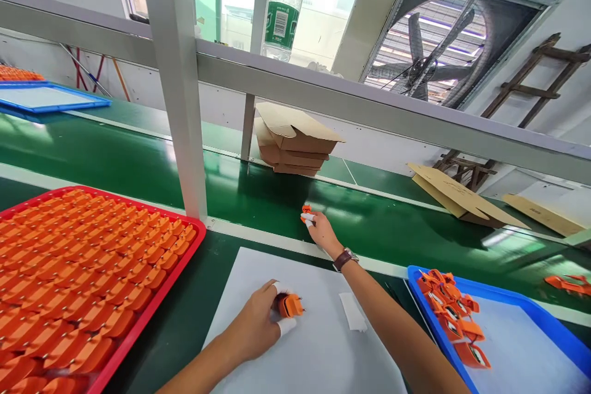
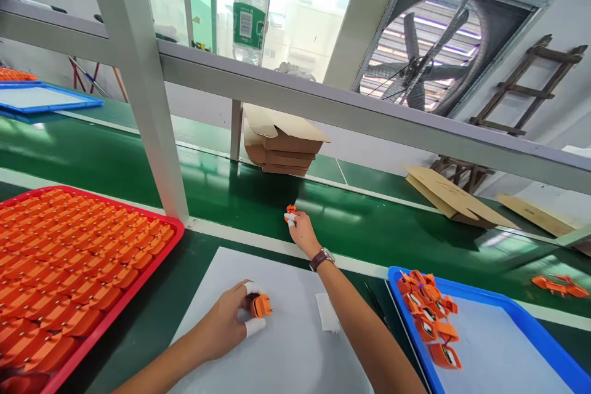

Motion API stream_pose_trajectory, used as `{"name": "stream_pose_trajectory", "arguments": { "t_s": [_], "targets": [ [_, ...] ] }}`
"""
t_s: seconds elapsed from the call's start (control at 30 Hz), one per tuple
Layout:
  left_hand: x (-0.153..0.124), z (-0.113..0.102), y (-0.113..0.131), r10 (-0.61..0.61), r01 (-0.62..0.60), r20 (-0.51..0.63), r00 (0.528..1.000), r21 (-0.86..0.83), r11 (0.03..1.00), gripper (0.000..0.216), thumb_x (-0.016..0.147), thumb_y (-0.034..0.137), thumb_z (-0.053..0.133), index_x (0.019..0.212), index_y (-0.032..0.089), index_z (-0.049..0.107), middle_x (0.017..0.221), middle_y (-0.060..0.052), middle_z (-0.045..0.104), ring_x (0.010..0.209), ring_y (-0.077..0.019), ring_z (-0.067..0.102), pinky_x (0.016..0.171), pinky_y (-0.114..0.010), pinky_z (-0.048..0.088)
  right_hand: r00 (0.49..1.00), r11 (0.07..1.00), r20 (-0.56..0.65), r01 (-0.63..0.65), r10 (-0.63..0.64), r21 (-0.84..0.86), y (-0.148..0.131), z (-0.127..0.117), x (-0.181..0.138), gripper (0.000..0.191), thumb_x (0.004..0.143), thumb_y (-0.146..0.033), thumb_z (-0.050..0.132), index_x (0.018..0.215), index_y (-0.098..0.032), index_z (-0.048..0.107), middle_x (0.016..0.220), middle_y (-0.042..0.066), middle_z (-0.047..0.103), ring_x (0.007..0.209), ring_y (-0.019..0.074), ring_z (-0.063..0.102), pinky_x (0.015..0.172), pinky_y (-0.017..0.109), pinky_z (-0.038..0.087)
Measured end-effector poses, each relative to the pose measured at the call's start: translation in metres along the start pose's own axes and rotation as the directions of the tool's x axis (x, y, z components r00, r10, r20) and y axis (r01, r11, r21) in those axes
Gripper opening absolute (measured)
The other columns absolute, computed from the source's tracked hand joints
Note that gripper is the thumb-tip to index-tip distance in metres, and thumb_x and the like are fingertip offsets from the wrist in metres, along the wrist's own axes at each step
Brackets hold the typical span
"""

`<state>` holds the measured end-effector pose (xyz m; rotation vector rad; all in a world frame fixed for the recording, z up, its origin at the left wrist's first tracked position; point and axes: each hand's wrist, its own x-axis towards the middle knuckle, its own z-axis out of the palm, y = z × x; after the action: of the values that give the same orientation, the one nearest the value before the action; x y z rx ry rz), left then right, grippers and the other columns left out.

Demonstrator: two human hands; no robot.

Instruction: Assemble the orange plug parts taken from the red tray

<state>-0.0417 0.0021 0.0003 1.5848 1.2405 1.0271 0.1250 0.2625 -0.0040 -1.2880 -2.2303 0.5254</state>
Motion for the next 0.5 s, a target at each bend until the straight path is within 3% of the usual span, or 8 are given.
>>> {"name": "stream_pose_trajectory", "arguments": {
  "t_s": [0.17,0.33,0.5],
  "targets": [
    [-0.002,-0.002,0.004,0.012,-0.013,0.020,1.000,0.044,0.999,0.029,0.084,0.022,0.065,0.113,0.024,0.060,0.108,-0.005,0.063,0.090,-0.0185,0.062,0.082,-0.034,0.055,0.999,0.998,-0.017,0.035,-0.034,0.061,0.000,-0.039,-0.070,0.035,0.092,-0.020,0.047,0.116,-0.029,0.072,0.128,0.005,0.061,0.110,0.0217,0.061,0.089,0.035,0.053],
    [-0.001,0.000,0.005,0.022,-0.025,0.028,0.999,0.088,0.996,0.028,0.088,0.029,0.063,0.116,0.027,0.060,0.113,-0.004,0.063,0.095,-0.0197,0.063,0.086,-0.036,0.056,0.999,0.999,-0.023,0.032,-0.031,0.040,0.012,-0.090,-0.159,0.055,0.076,-0.005,0.047,0.118,-0.031,0.071,0.131,0.004,0.059,0.125,0.0221,0.054,0.110,0.041,0.041],
    [0.002,0.004,0.002,0.017,-0.020,0.032,0.999,0.110,0.994,0.028,0.090,0.033,0.062,0.117,0.028,0.060,0.116,-0.004,0.063,0.098,-0.0205,0.064,0.089,-0.038,0.057,0.998,0.999,-0.045,-0.041,0.040,-0.012,0.032,-0.104,-0.221,0.060,0.068,-0.001,0.045,0.116,-0.025,0.072,0.133,0.009,0.057,0.127,0.0257,0.052,0.112,0.049,0.039]
  ]
}}
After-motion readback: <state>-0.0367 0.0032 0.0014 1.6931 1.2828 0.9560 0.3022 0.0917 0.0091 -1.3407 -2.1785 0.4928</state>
